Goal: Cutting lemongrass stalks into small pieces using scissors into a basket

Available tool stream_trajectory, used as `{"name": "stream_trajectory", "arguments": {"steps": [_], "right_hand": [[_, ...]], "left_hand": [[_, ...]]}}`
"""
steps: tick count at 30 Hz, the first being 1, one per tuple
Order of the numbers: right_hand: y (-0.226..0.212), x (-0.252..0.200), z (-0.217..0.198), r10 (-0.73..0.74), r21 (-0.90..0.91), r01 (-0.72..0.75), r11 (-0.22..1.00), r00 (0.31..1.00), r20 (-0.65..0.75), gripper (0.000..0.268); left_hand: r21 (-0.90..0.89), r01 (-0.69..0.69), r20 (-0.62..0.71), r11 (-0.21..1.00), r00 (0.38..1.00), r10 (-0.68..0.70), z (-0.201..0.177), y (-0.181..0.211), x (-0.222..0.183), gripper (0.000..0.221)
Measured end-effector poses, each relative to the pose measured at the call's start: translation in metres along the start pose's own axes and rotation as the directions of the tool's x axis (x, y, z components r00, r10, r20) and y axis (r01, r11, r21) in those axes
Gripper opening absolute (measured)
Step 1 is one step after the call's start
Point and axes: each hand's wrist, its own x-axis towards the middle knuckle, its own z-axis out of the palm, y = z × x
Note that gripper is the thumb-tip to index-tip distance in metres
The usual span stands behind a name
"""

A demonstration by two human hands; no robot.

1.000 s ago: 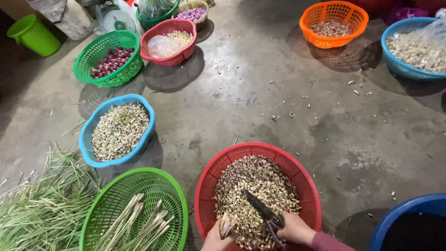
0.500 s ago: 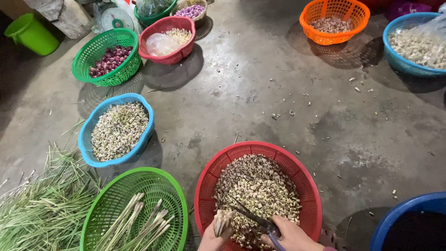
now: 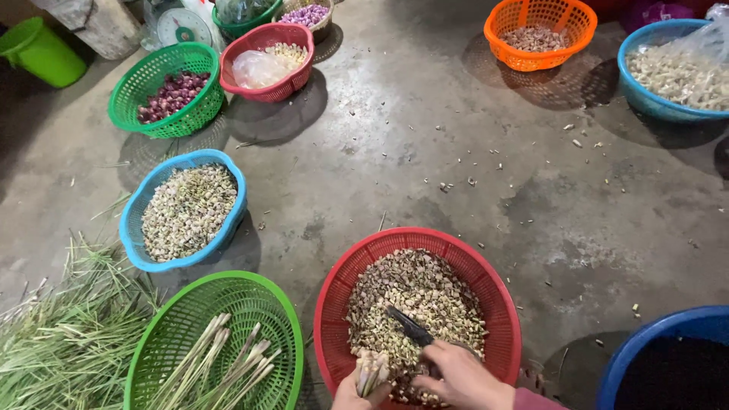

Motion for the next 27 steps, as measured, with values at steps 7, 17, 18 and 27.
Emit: {"name": "stream_trajectory", "arguments": {"steps": [7,17,18,27], "right_hand": [[-0.035,0.004,0.004,-0.090,0.223,0.112,0.968,0.990,-0.108,0.017],[-0.028,-0.005,0.003,-0.291,0.414,0.290,0.863,0.955,-0.061,0.007],[-0.025,-0.005,0.005,-0.252,0.442,0.242,0.864,0.967,-0.038,0.010],[-0.007,-0.009,0.027,-0.100,0.482,0.071,0.873,0.994,0.035,0.012]], "left_hand": [[-0.050,-0.103,0.077,0.993,0.991,0.106,0.025,0.020,-0.019,0.060],[-0.024,0.139,0.491,0.990,0.865,-0.109,-0.008,-0.040,0.012,0.055],[-0.020,0.176,0.523,0.984,0.841,-0.139,-0.009,-0.046,0.015,0.056],[-0.013,0.204,0.572,0.979,0.804,-0.161,-0.022,-0.088,0.026,0.058]]}}
